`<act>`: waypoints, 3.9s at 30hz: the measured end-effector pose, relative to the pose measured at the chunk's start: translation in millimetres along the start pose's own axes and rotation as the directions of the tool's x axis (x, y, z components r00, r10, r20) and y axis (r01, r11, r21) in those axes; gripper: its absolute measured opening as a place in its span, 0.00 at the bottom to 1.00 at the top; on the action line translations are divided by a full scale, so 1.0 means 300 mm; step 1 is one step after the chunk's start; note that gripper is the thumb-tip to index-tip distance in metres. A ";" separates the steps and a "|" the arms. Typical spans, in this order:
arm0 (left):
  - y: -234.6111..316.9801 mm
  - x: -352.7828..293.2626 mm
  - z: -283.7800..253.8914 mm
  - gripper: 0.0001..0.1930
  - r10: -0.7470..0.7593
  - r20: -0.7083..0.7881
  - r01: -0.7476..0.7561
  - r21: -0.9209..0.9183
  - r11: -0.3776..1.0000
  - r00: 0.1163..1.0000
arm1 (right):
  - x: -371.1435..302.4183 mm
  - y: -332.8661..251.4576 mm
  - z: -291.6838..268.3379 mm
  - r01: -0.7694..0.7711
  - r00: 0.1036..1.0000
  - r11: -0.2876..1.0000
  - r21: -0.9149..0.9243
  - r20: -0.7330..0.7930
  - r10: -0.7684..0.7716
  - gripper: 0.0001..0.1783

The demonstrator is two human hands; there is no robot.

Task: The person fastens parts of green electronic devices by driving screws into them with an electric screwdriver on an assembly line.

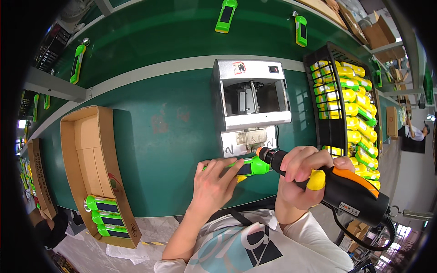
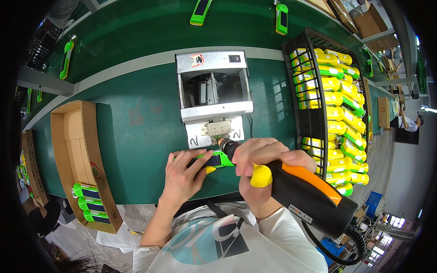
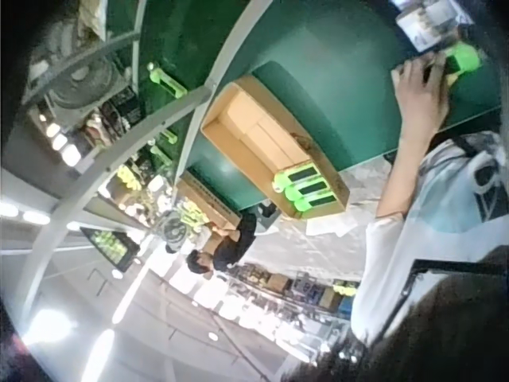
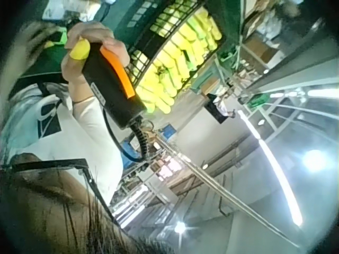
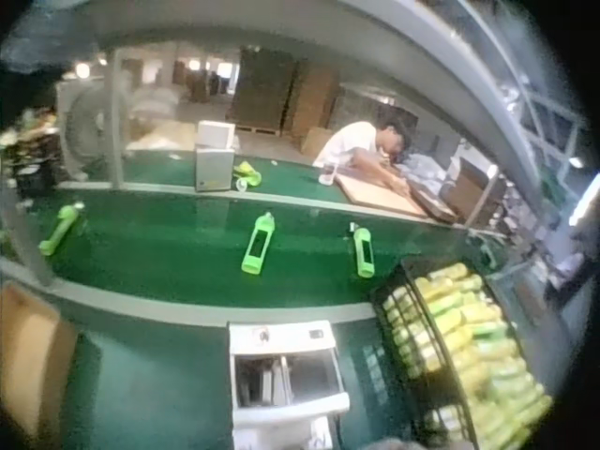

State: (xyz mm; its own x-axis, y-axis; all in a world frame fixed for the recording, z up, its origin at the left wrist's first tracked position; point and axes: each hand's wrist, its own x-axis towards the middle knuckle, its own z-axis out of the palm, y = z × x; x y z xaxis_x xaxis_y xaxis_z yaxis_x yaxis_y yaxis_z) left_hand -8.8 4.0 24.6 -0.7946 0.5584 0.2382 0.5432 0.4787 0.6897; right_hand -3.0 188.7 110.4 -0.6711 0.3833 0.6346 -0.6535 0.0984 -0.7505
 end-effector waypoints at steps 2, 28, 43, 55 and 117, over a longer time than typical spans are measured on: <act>-0.004 0.001 0.001 0.27 -0.034 0.012 0.035 -0.044 0.998 0.999 | 0.001 0.016 -0.004 0.010 1.000 0.999 0.052 0.013 -0.011 0.27; -0.005 0.006 -0.006 0.27 -0.028 0.012 0.028 -0.047 0.999 1.000 | -0.028 -0.032 0.004 -0.011 0.996 0.997 0.081 -0.082 0.018 0.19; -0.010 0.002 0.000 0.27 -0.044 0.017 0.045 -0.046 0.998 0.999 | -0.013 0.045 0.010 0.094 0.994 0.996 -0.003 0.060 -0.094 0.27; -0.007 0.003 0.002 0.27 -0.034 0.004 0.034 -0.038 0.999 0.999 | -0.024 0.014 -0.007 0.048 0.984 0.996 -0.080 0.175 -0.034 0.33; -0.011 0.007 0.005 0.26 -0.058 0.031 0.060 -0.054 0.997 0.998 | 0.026 0.050 -0.016 0.139 0.986 0.990 -0.021 0.094 -0.136 0.24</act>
State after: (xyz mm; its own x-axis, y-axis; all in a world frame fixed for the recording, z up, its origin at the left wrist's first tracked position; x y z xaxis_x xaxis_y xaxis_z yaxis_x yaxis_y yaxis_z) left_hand -11.8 4.7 21.8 -0.8163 0.5501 0.1764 0.4791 0.4740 0.7388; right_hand -16.1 197.7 103.2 -0.6058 0.2780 0.7454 -0.7328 0.1699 -0.6589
